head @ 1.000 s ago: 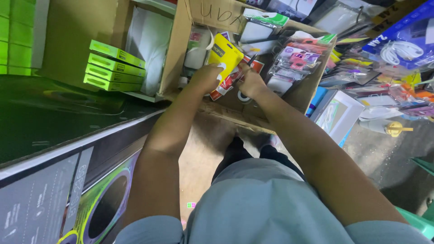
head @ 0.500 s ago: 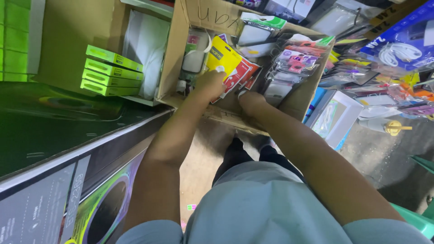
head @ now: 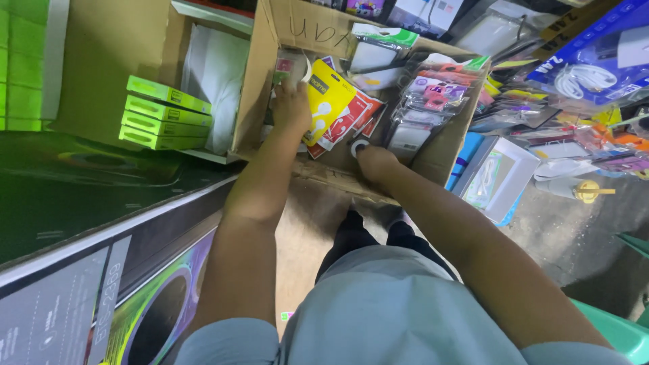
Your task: Sort and organize stationary items like screen protectors and stickers into a box.
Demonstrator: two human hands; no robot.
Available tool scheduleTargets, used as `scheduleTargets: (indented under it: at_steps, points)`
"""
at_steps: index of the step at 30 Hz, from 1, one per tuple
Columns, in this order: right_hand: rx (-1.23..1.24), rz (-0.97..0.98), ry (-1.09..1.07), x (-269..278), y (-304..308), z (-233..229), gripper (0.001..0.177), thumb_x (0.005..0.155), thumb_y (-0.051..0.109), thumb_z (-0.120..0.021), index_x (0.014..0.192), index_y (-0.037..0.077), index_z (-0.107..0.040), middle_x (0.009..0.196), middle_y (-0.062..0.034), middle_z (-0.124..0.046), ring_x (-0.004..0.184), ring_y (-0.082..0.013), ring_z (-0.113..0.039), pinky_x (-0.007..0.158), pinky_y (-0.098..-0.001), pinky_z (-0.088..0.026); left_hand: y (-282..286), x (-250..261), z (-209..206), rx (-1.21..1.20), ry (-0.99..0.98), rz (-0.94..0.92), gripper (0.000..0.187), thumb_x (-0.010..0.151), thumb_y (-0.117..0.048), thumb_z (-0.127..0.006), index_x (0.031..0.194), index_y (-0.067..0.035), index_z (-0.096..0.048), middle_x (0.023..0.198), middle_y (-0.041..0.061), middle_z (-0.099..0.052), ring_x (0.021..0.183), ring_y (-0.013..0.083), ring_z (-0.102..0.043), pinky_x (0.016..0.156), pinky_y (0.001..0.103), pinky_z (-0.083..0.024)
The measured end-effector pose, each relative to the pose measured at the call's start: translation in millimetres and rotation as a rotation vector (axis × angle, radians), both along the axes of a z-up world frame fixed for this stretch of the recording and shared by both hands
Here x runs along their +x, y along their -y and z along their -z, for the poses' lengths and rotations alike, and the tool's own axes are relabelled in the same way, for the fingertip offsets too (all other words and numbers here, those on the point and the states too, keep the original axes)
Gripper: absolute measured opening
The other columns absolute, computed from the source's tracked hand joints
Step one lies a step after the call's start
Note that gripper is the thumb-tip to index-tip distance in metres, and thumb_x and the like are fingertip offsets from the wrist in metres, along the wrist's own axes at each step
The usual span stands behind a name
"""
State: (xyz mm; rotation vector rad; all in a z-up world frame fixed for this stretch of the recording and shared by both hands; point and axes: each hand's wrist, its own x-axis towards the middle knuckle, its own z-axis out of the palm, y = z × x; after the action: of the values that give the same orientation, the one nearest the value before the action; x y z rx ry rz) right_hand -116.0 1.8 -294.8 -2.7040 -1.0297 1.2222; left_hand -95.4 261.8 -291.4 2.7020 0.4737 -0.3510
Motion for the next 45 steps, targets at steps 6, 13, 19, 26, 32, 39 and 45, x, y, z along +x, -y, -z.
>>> scheduleTargets:
  at_steps: [6, 13, 19, 26, 32, 39, 45]
  points:
    - [0.028, 0.012, -0.013, -4, 8, -20, 0.026, 0.091, 0.019, -0.057, 0.111, 0.006, -0.068, 0.113, -0.0235, -0.071, 0.105, -0.0413, -0.069, 0.09, -0.0523, -0.055, -10, 28, -5, 0.227, -0.115, 0.277, 0.045, 0.077, -0.026, -0.072, 0.12, -0.013, -0.069, 0.14, 0.013, -0.055, 0.138, 0.0407, -0.042, 0.112, 0.067, -0.029]
    - [0.734, 0.476, -0.119, 8, 12, -61, 0.051, 0.082, 0.01, -0.068, 0.133, 0.008, -0.063, 0.093, -0.0116, -0.067, 0.08, -0.028, -0.066, 0.073, -0.0428, -0.057, 21, 34, -20, -0.419, 0.641, 0.131, 0.03, 0.087, -0.001, -0.068, 0.111, -0.014, -0.081, 0.111, 0.009, -0.078, 0.1, 0.0265, -0.077, 0.091, 0.038, -0.062]
    - [1.219, 0.72, -0.273, 22, -5, -115, 0.044, 0.089, 0.011, -0.079, 0.126, 0.003, -0.057, 0.099, -0.0019, -0.062, 0.086, -0.0099, -0.06, 0.077, -0.0256, -0.052, 53, 12, -127, -1.445, 0.329, 0.018, 0.041, 0.09, -0.003, -0.073, 0.13, -0.001, -0.067, 0.112, 0.01, -0.076, 0.09, 0.0125, -0.075, 0.08, 0.028, -0.064]
    - [1.167, 0.854, -0.457, 34, 26, -151, 0.012, 0.105, 0.01, -0.062, 0.109, 0.001, -0.07, 0.089, -0.0039, -0.073, 0.078, -0.0101, -0.068, 0.074, -0.0259, -0.056, 34, 16, -136, -1.753, 0.486, -0.45, 0.045, 0.086, -0.001, -0.074, 0.131, -0.002, -0.065, 0.123, 0.014, -0.071, 0.101, 0.02, -0.074, 0.089, 0.036, -0.062]
    - [1.189, 0.975, -0.588, 40, 93, -174, 0.009, 0.101, 0.008, -0.066, 0.106, 0.001, -0.069, 0.086, -0.0061, -0.071, 0.072, -0.0118, -0.064, 0.067, -0.0246, -0.051, 16, 30, -65, -1.979, 0.435, -0.771, 0.053, 0.085, 0.003, -0.075, 0.135, -0.003, -0.061, 0.12, 0.009, -0.07, 0.107, 0.0209, -0.068, 0.093, 0.038, -0.059]
    - [1.396, 1.038, -0.823, 50, 185, -152, 0.019, 0.086, 0.01, -0.063, 0.1, -0.002, -0.067, 0.081, -0.009, -0.067, 0.062, -0.0174, -0.058, 0.054, -0.0283, -0.044, 17, 52, 6, -2.059, 0.352, -0.901, 0.024, 0.089, 0.0, -0.077, 0.111, -0.003, -0.067, 0.096, 0.008, -0.071, 0.087, 0.0219, -0.07, 0.08, 0.036, -0.062]
    - [2.08, 1.093, -1.072, 70, 204, -188, 0.021, 0.106, 0.015, -0.052, 0.098, 0.001, -0.065, 0.074, -0.0088, -0.063, 0.065, -0.0197, -0.057, 0.065, -0.0313, -0.045, -20, 56, 83, -1.988, 0.528, -1.086, 0.018, 0.087, 0.003, -0.074, 0.102, -0.003, -0.066, 0.094, 0.012, -0.074, 0.084, 0.0239, -0.074, 0.072, 0.032, -0.062]
